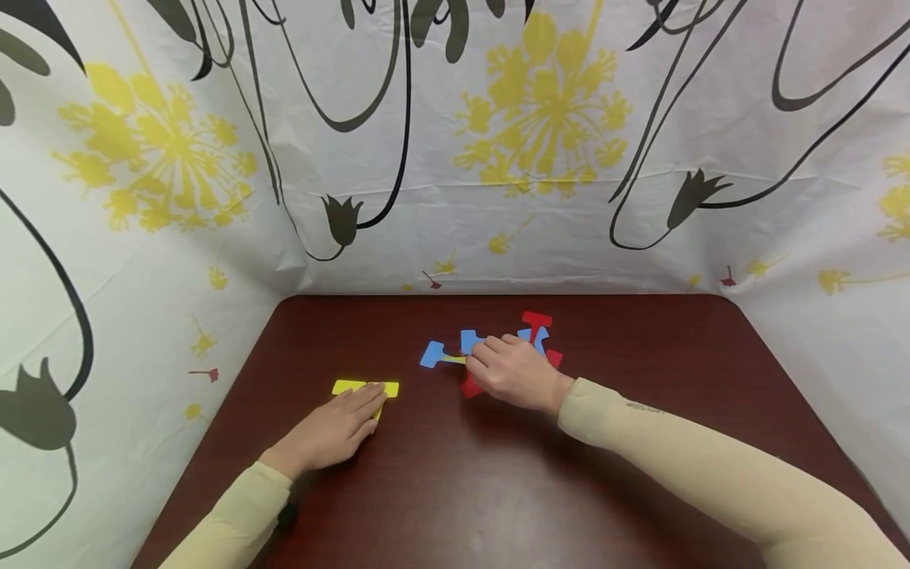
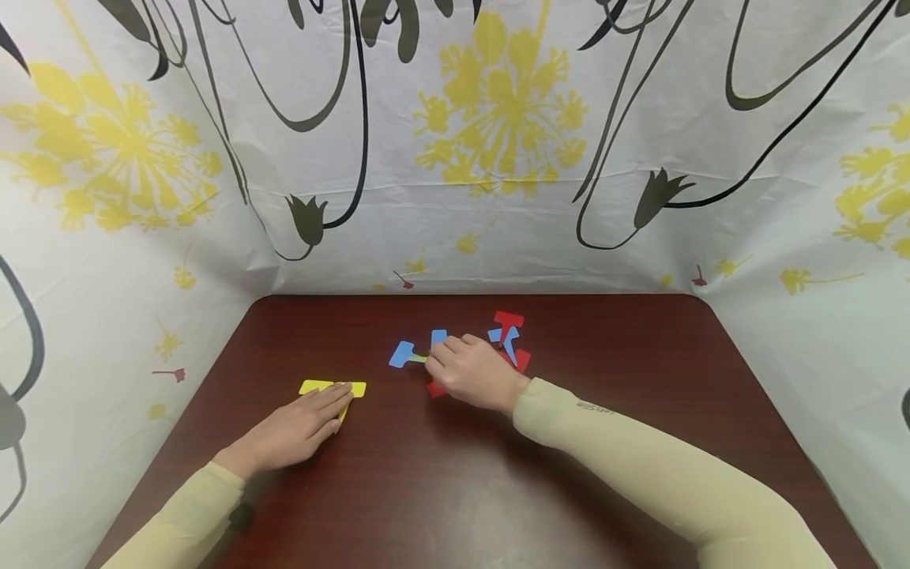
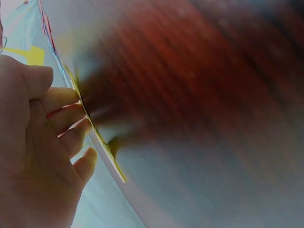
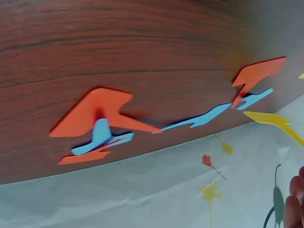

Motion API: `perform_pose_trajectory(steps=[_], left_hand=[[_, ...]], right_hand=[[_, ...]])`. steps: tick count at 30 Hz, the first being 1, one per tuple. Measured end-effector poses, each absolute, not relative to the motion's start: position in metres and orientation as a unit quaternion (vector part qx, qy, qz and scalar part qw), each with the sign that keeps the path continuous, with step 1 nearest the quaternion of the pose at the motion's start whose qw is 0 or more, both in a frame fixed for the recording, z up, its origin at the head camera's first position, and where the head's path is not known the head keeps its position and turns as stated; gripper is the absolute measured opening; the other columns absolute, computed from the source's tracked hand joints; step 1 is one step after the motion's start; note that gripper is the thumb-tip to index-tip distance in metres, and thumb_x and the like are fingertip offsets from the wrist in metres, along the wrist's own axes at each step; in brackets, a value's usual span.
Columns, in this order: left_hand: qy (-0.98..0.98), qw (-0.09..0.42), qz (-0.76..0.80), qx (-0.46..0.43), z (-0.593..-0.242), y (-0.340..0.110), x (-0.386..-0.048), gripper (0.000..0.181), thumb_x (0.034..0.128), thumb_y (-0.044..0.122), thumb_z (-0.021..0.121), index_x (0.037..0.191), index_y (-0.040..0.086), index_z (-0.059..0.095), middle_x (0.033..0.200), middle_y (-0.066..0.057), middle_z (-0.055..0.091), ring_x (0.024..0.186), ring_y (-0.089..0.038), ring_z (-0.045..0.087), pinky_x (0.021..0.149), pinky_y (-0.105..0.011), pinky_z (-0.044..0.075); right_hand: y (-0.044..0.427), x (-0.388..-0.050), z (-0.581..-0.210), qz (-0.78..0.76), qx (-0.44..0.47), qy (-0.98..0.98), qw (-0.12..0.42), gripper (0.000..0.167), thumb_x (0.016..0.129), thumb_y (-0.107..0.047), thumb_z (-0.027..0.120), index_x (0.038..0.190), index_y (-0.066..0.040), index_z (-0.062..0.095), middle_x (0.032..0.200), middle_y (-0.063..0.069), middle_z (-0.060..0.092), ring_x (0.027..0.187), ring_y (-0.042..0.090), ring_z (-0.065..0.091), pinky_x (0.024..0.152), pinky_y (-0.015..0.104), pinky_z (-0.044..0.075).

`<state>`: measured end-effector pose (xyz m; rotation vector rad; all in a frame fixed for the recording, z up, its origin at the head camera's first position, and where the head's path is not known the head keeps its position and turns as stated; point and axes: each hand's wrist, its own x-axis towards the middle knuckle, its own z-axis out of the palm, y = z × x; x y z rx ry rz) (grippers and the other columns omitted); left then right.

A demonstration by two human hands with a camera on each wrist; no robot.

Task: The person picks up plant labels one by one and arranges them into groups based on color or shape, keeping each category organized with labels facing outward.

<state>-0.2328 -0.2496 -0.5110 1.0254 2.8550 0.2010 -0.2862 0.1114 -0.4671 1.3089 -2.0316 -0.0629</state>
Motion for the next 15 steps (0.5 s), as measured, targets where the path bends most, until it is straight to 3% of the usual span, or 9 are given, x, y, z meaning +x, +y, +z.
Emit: perform_pose_trajectory(steps=[5,15], left_hand=[[0.938,0.053,0.057,0.338,-0.51,-0.249,-0.233,0.055,0.1066,0.032,0.048,0.156,0.009,0.038,0.163,-0.01,0.03,0.15,-0.028,0.026,0.119,-0.049,0.026],[0.94,0.062,0.058,0.33,-0.51,-0.248,-0.233,0.058,0.1063,0.036,0.048,0.157,0.009,0.037,0.164,-0.009,0.028,0.15,-0.028,0.025,0.119,-0.048,0.026]], right_hand=[[0.099,-0.284,-0.474,-0.018,0.525,-0.779,0.343,0.019,0.089,-0.021,0.076,0.1,-0.007,0.07,0.096,0.007,0.069,0.081,0.02,0.065,0.073,0.034,0.06],[0.077,-0.278,-0.491,-0.047,0.556,-0.762,0.33,0.012,0.094,-0.017,0.068,0.1,-0.007,0.071,0.098,0.006,0.069,0.084,0.018,0.066,0.072,0.032,0.059]])
